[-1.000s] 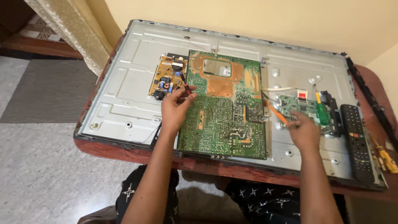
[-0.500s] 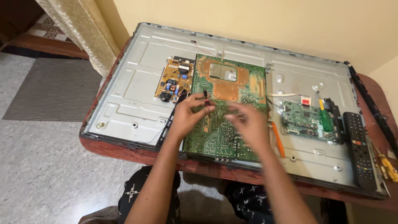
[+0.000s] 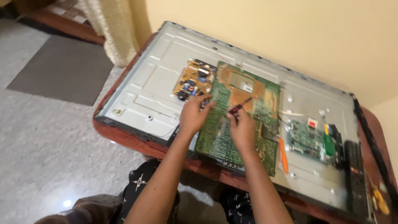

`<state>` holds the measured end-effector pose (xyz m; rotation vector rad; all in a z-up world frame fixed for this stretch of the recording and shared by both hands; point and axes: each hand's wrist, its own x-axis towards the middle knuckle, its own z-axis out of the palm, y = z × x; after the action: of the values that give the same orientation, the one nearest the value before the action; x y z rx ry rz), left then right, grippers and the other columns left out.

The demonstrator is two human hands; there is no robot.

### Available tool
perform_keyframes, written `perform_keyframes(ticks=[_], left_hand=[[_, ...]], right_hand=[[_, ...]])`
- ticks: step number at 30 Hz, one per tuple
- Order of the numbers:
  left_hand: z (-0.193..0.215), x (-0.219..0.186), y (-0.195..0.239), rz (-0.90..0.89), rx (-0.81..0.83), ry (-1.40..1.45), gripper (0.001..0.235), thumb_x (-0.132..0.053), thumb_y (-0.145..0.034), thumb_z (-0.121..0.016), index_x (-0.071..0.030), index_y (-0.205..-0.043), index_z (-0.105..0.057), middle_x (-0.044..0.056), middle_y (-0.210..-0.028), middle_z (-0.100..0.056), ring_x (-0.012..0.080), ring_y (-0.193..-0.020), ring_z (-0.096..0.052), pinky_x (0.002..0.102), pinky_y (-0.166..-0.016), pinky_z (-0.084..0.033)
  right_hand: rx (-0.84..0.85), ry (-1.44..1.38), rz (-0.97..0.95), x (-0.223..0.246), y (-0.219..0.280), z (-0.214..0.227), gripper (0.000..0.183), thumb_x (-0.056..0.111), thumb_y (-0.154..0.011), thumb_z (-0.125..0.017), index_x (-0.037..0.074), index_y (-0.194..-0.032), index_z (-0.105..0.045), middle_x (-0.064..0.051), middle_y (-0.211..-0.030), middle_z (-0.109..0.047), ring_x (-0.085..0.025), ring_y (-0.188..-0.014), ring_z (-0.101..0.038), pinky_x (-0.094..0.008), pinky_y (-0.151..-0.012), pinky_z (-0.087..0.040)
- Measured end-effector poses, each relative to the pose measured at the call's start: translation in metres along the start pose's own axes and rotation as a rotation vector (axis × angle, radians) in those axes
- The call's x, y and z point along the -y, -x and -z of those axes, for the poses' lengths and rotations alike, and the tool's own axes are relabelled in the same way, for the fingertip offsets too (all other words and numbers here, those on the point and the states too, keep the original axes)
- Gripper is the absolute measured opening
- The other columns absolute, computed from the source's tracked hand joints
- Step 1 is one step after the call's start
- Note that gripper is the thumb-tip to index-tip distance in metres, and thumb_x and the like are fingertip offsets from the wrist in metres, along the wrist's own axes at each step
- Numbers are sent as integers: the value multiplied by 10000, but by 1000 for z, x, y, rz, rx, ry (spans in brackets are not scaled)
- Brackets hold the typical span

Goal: The person uses a small brush to clean a green circuit board placed on a disassembled TV chassis. They repeatedly brush different areas of the board, occasionally switching to a larger orange brush, and continue scrubbing the same regions throughout the clip.

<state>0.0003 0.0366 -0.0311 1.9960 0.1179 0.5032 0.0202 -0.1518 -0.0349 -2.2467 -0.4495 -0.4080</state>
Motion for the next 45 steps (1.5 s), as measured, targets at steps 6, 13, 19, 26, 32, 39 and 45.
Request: perform_keyframes(ticks=[6,13,19,26,32,39,45], left_hand=[[10,6,2,312,219,-219,691,-294,-774,-796,-230,-1414,-544,95,-1156,-732,354,-1050,-682,481,-874,-534],[9,7,2,305,368,-279,546,-354,-809,-771,-248,-1327,-633,71,-1100,-761,317,-1051,-703,463,-880,-552],[10,6,4,307,378,-305,536,-381,-799,-789,-238,-1297,-653,89,-1071,-755,324,-1042,-702,468,-876,-554],[10,7,4,299,373,-318,533,-374,-793,-793,-236,-1289,-656,77,-1066,-763,328,-1042,-704,476,-865,-558],[10,6,2,283,373,-330,537,-384,-801,-800,-231,-1295,-653,89,-1086,-754,329,-1053,-701,475,-872,-553],[10,4,3,300,380,-340,546,-372,-807,-794,-239,-1315,-641,78,-1101,-755,320,-1060,-701,471,-870,-554],[11,2,6,279,346,-331,560,-351,-794,-799,-244,-1319,-636,82,-1086,-757,324,-1050,-701,473,-865,-552]], right_hand=[[46,107,24,3,2,-7,210,115,-870,-756,80,-1058,-669,-126,-882,-755,-271,-781,-755,-383,-672,-565],[81,276,-105,24,2,1,228,172,-894,-789,126,-1094,-691,-146,-760,-715,-281,-627,-675,-404,-617,-513],[47,140,-91,13,8,-1,416,125,-875,-788,72,-1226,-570,-113,-796,-726,-210,-619,-670,-348,-595,-514],[171,-295,-172,-35,-2,-14,383,29,-890,-699,55,-1235,-535,-101,-990,-745,-146,-801,-726,-281,-682,-571],[177,-550,-309,-47,-13,-8,232,74,-1014,-625,44,-1215,-512,-96,-1023,-754,-149,-782,-712,-290,-625,-569],[125,-247,-167,-17,-6,3,177,48,-949,-683,43,-1110,-610,-98,-958,-747,-148,-836,-744,-297,-691,-586],[18,306,76,18,-2,7,193,177,-914,-770,101,-1047,-654,-110,-861,-756,-273,-738,-733,-404,-643,-549]])
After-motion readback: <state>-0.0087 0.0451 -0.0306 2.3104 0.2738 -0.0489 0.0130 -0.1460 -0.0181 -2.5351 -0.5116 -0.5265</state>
